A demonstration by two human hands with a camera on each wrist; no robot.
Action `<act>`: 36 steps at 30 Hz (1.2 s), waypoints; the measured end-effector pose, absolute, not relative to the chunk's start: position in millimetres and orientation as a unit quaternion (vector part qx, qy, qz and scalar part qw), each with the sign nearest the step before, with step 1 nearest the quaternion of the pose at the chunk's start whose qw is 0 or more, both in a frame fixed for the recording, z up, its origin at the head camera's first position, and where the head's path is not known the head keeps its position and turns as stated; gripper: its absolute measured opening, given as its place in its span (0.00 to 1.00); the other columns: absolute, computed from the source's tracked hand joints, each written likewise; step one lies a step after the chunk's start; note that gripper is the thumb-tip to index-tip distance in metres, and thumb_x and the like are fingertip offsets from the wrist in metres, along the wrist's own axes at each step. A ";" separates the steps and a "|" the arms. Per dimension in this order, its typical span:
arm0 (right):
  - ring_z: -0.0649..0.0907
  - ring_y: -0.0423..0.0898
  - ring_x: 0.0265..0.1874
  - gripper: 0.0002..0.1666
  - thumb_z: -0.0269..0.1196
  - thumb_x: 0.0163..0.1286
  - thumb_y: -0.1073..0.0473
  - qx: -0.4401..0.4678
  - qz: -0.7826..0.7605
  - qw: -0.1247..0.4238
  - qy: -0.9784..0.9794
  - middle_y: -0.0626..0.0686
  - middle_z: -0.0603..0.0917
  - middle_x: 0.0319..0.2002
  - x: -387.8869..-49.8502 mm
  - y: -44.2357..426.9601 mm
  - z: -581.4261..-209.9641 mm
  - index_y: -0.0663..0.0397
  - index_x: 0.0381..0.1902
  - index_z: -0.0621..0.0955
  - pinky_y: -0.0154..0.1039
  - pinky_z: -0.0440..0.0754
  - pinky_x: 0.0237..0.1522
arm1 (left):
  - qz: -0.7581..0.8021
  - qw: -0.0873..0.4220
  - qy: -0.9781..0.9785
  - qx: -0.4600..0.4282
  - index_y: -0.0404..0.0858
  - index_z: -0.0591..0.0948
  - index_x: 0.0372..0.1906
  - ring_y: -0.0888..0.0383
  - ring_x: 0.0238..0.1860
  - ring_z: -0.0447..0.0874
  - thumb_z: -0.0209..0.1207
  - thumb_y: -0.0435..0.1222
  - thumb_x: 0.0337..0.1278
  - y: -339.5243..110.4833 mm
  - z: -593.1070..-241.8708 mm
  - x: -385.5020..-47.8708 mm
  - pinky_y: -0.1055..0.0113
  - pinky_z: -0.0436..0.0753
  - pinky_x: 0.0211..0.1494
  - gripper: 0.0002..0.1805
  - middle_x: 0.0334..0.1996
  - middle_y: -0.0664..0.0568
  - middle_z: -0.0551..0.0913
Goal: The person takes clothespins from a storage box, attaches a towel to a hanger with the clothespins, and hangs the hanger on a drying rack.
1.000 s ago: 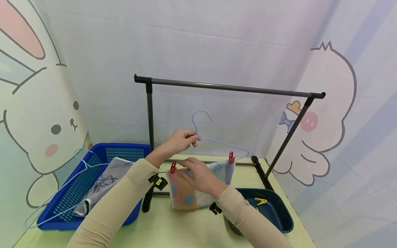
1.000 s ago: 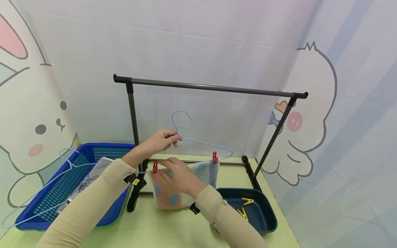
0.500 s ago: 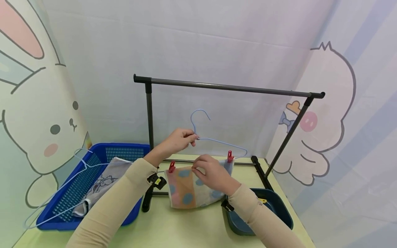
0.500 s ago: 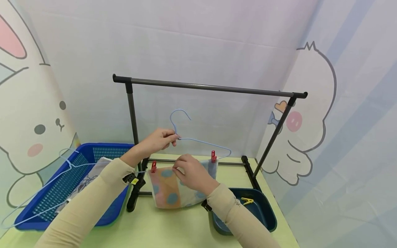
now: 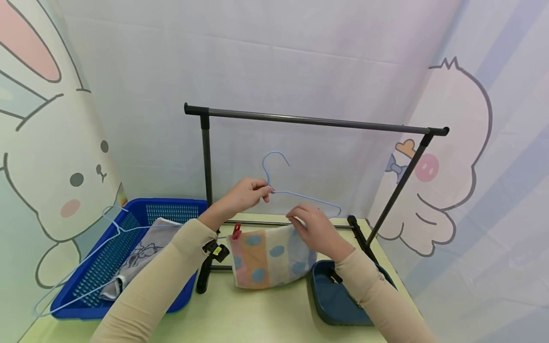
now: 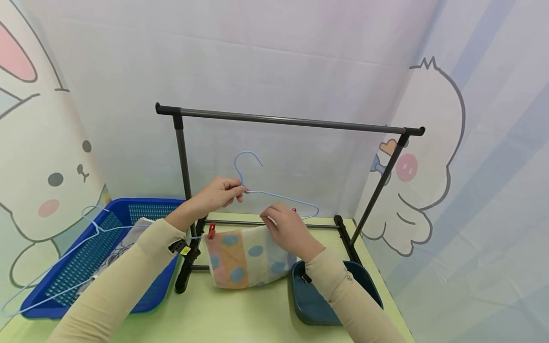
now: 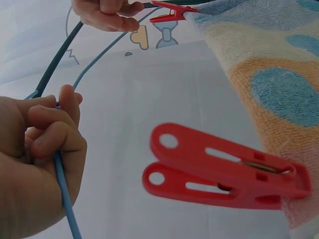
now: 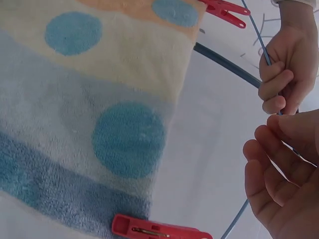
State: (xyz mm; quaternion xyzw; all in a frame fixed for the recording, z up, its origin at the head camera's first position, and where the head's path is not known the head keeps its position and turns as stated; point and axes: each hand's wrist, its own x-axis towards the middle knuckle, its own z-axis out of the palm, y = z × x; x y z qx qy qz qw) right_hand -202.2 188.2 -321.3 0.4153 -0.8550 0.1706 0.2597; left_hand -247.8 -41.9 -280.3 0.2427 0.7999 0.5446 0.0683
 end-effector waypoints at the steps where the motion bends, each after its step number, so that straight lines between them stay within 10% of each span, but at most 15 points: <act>1: 0.80 0.44 0.36 0.07 0.63 0.63 0.70 0.413 0.175 0.262 -0.855 0.50 0.81 0.37 -202.8 190.8 -319.9 0.56 0.38 0.82 0.37 0.78 0.36 | 0.544 0.068 0.800 0.243 0.36 0.82 0.41 0.60 0.14 0.58 0.50 0.39 0.71 -41.9 -280.1 -247.4 0.69 0.61 0.21 0.14 0.25 0.51 0.77; 36: 0.82 0.47 0.34 0.09 0.64 0.65 0.64 0.287 0.183 0.279 -0.898 0.52 0.82 0.36 -237.1 228.9 -317.0 0.58 0.43 0.84 0.44 0.80 0.37 | 0.546 0.082 0.799 0.240 0.35 0.82 0.41 0.59 0.15 0.59 0.50 0.39 0.70 -39.3 -278.7 -244.4 0.70 0.62 0.23 0.13 0.27 0.49 0.78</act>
